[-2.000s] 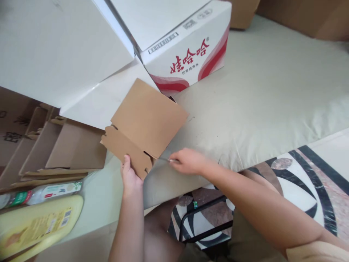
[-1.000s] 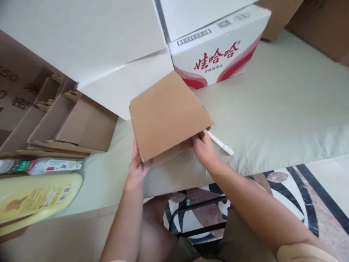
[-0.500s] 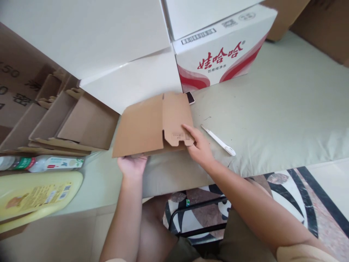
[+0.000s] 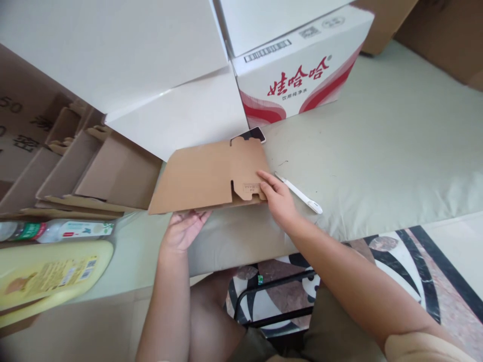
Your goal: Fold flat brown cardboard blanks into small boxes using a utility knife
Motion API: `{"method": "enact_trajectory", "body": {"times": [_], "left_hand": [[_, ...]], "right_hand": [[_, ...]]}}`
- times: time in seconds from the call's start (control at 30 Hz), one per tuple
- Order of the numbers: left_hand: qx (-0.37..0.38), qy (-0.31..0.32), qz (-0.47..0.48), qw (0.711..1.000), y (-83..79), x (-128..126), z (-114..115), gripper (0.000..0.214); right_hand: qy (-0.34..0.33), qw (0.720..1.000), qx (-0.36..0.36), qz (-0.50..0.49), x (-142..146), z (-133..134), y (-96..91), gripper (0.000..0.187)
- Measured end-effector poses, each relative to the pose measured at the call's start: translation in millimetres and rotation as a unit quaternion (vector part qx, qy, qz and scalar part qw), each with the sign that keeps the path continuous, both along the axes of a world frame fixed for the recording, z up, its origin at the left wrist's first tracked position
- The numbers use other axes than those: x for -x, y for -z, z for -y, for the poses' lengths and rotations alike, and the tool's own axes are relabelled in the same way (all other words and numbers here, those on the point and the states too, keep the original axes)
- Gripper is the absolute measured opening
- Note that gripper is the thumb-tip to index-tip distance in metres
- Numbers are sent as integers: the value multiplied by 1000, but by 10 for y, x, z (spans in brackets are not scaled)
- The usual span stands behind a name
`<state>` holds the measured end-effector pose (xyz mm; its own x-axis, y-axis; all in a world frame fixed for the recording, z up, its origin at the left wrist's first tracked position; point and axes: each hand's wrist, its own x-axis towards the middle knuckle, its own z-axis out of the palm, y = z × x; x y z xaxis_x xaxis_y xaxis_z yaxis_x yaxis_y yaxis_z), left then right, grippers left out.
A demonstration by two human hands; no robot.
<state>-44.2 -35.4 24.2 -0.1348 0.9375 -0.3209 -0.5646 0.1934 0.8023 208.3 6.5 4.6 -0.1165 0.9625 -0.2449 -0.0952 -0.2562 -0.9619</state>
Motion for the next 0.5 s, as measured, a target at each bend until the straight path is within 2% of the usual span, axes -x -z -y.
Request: {"method": "enact_trajectory", "body": {"times": [0.07, 0.17, 0.23, 0.37, 0.5], "left_hand": [[-3, -5, 15, 1000, -23, -47, -10, 25], [27, -104, 7, 994, -29, -61, -68, 29], [57, -164, -13, 985, -28, -44, -97, 36], [46, -219, -23, 974, -48, -19, -76, 44], [26, -254, -33, 966, -82, -31, -62, 39]], "right_hand": [[31, 999, -1, -11, -1, -10, 16, 52], [30, 999, -6, -10, -14, -7, -15, 57], [33, 998, 34, -36, -20, -13, -48, 63], [38, 988, 105, -109, -14, -34, -94, 43], [-15, 980, 136, -146, 22, 16, -125, 37]]}}
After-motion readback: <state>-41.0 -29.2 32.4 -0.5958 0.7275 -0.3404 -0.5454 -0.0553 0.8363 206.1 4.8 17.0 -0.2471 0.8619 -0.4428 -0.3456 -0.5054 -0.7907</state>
